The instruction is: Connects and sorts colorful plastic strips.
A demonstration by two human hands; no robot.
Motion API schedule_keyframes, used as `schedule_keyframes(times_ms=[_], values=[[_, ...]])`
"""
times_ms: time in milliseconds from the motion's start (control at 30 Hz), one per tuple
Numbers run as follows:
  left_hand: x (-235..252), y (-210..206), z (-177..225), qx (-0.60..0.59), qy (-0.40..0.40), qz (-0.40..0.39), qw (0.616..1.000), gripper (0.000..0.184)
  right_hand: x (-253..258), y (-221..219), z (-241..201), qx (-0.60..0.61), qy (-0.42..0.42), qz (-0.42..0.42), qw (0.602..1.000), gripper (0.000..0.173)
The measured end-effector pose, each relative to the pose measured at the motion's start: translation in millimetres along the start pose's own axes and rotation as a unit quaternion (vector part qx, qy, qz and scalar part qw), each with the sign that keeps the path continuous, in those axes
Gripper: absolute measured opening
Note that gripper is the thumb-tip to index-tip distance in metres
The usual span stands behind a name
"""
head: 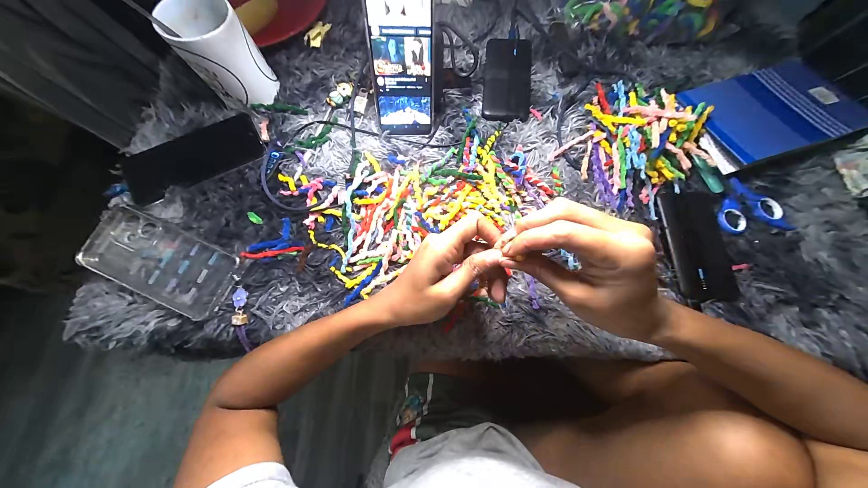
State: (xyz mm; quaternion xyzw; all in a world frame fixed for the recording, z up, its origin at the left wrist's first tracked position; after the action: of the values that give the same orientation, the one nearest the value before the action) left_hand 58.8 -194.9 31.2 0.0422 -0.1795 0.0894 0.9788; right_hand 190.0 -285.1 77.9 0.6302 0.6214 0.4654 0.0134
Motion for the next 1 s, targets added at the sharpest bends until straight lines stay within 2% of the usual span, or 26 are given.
schedule_keyframes(times_ms=[67,133,233,333,433,500,567,600,667,733,767,833,900,1000], values=[[1.0,1.3,-3.4,-0.082,0.027,-0.003,0.996,0.011,-2.6,-1.8,-3.1,-0.059,0.061,0.014,0.996,0.008],[0.5,1.7,-6.1,-0.156,0.03,-0.018,0.987,0.01,-3.7,-1.3,-2.9,-0.043,0.073,0.018,0.996,0.008],[0.5,3.1,-6.0,-0.219,0.01,-0.038,0.975,0.007,-2.9,0.9,7.6,0.122,-0.027,0.014,0.992,0.004],[0.6,7.8,-7.0,-0.247,-0.004,-0.04,0.968,0.003,-4.3,-7.6,20.7,0.311,-0.146,0.014,0.939,0.01],[0.8,8.0,-8.9,-0.283,0.003,-0.081,0.956,0.006,-5.5,-18.3,24.5,0.419,-0.19,-0.021,0.888,0.007],[1.4,7.1,-7.0,-0.27,0.02,-0.128,0.954,0.006,-5.0,-21.1,23.4,0.436,-0.187,-0.064,0.878,0.006],[0.9,5.8,-5.1,-0.203,0.048,-0.158,0.965,0.006,-4.3,-18.9,21.8,0.383,-0.17,-0.106,0.902,0.006],[1.1,5.9,-4.7,-0.138,0.055,-0.158,0.976,0.005,-4.3,-16.1,20.8,0.321,-0.153,-0.124,0.927,0.003],[3.2,6.6,-3.0,0.06,0.035,-0.143,0.987,0.004,-3.1,-9.6,15.8,0.146,-0.087,-0.14,0.975,0.006],[4.5,5.3,-1.7,0.279,0.0,-0.107,0.954,0.011,-3.1,-5.3,6.3,-0.036,-0.015,-0.125,0.991,0.012],[4.7,4.3,-1.5,0.332,-0.002,-0.091,0.939,0.013,-3.3,-4.0,1.7,-0.099,0.011,-0.11,0.989,0.015],[5.4,6.1,0.1,0.284,0.017,-0.069,0.956,0.016,-3.2,-1.6,-5.7,-0.158,0.041,-0.081,0.983,0.017],[5.6,10.1,2.2,0.13,0.043,-0.049,0.989,0.02,-2.6,1.6,-11.0,-0.176,0.065,-0.055,0.981,0.016],[6.5,13.7,5.6,-0.04,0.007,-0.027,0.999,0.02,-1.5,7.7,-16.7,-0.148,0.086,-0.033,0.985,0.015]])
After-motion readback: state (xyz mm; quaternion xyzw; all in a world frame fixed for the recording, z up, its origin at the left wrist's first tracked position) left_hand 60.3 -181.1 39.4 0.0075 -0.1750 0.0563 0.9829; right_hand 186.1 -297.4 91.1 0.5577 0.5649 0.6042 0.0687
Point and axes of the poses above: each hand's wrist, its own x-axis towards the middle knuckle, its own y-axis out of the back of the hand, z = x × y, the point moved 5 cm from there along x, towards the middle knuckle, and after that the axes turned 9 degrees about -z, right-handed, at the moved point
